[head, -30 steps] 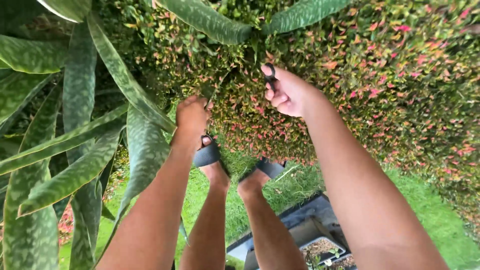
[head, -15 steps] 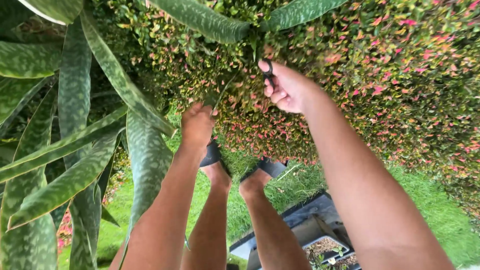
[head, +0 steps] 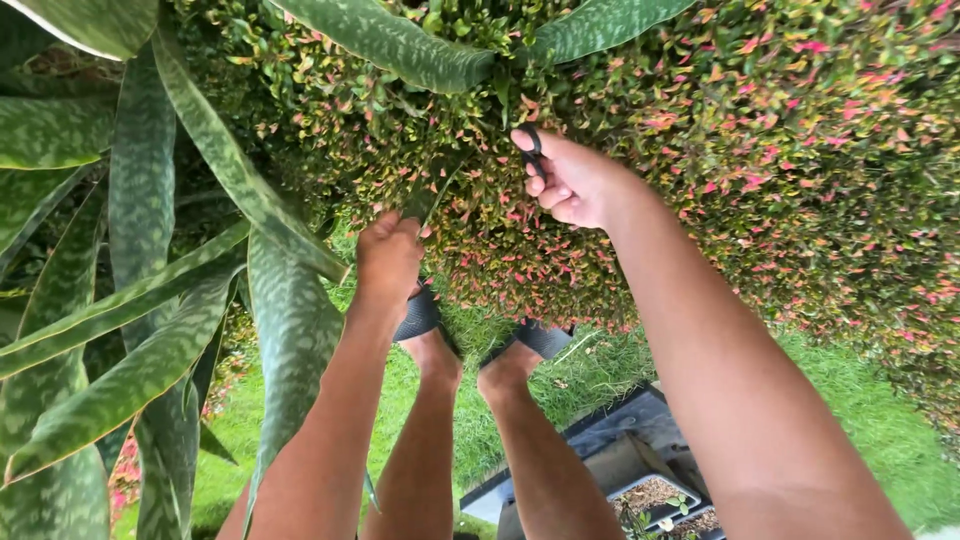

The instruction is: Pruning snake plants and other garden plants using scissors.

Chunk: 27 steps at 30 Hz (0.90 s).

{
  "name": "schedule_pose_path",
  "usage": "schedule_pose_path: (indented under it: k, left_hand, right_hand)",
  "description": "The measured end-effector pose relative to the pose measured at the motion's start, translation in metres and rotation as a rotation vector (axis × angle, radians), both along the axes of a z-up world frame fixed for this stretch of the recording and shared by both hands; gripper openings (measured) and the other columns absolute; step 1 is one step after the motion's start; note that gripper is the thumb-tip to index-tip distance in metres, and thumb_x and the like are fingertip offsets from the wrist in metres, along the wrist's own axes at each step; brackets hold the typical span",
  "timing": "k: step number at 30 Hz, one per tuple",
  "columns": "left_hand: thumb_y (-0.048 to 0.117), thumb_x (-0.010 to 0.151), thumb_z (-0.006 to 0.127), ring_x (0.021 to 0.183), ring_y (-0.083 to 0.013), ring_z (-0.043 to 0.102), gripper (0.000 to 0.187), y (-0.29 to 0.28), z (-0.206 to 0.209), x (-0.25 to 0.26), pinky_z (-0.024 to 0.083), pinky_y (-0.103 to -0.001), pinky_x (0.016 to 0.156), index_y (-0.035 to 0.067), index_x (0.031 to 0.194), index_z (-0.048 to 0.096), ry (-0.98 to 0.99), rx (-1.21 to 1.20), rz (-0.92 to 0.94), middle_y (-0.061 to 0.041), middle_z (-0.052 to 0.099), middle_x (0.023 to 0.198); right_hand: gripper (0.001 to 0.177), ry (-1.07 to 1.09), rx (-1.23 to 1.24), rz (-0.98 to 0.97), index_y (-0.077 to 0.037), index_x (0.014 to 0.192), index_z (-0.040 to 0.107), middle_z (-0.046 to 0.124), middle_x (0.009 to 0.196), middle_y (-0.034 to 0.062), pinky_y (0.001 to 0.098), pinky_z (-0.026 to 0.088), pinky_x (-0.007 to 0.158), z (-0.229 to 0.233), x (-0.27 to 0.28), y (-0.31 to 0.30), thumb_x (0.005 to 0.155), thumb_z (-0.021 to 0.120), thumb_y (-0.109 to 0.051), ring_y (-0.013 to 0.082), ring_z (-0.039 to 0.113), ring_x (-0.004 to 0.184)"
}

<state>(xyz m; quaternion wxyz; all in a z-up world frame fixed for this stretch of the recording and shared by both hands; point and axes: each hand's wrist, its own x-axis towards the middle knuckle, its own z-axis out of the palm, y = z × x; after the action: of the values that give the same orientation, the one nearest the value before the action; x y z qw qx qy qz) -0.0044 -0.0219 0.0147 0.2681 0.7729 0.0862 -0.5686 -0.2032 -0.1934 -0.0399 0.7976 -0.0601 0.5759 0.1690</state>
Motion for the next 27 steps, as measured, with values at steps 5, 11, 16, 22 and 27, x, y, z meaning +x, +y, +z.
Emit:
schedule_pose_path:
  k: [5,11,16,22,27]
  left_hand:
    - [0.021,0.095,0.057,0.044,-0.0054,0.033,0.016,0.007,-0.004,0.001,0.022,-0.027,0.035,0.011,0.087,0.067,0.01,-0.016,-0.006,0.006,0.044,0.057]
    - [0.019,0.096,0.057,0.044,-0.0049,0.033,0.016,0.002,0.0,0.002,0.023,-0.026,0.034,0.01,0.088,0.068,0.016,-0.021,-0.009,0.006,0.045,0.058]
    - [0.017,0.095,0.057,0.044,-0.0048,0.032,0.015,0.003,-0.004,0.003,0.021,-0.026,0.034,0.01,0.088,0.067,0.037,-0.057,0.018,0.006,0.044,0.057]
    - [0.016,0.095,0.057,0.042,-0.0047,0.031,0.015,0.008,-0.011,0.002,0.022,-0.027,0.034,0.009,0.087,0.067,0.018,-0.04,0.016,0.007,0.044,0.055]
    - [0.015,0.098,0.058,0.045,-0.003,0.033,0.015,0.012,-0.012,-0.008,0.025,-0.026,0.039,0.01,0.087,0.068,-0.012,-0.175,-0.006,0.008,0.045,0.058]
  right_hand:
    - [0.052,0.029,-0.032,0.008,-0.017,0.072,0.049,0.053,0.062,-0.004,0.0179,0.016,0.032,-0.01,0.005,-0.004,0.079,0.078,-0.059,0.0008,0.027,0.036]
    - [0.052,0.062,-0.045,0.049,-0.018,0.071,0.048,0.051,0.061,-0.0038,0.0183,0.015,0.032,-0.017,0.014,-0.008,0.079,0.078,-0.059,0.0011,0.027,0.036]
    - [0.05,0.098,-0.06,0.078,-0.017,0.074,0.049,0.051,0.062,-0.004,0.0175,0.015,0.033,-0.022,0.016,-0.009,0.083,0.076,-0.057,0.0009,0.026,0.037]
    - [0.029,0.029,-0.133,-0.042,-0.017,0.091,0.062,0.051,0.068,-0.005,0.0182,0.017,0.035,-0.021,0.014,-0.003,0.089,0.077,-0.042,0.0011,0.036,0.043]
    - [0.041,0.157,-0.05,-0.013,-0.014,0.084,0.05,0.05,0.066,-0.002,0.0171,0.016,0.034,-0.01,0.031,-0.014,0.091,0.074,-0.047,0.002,0.028,0.041]
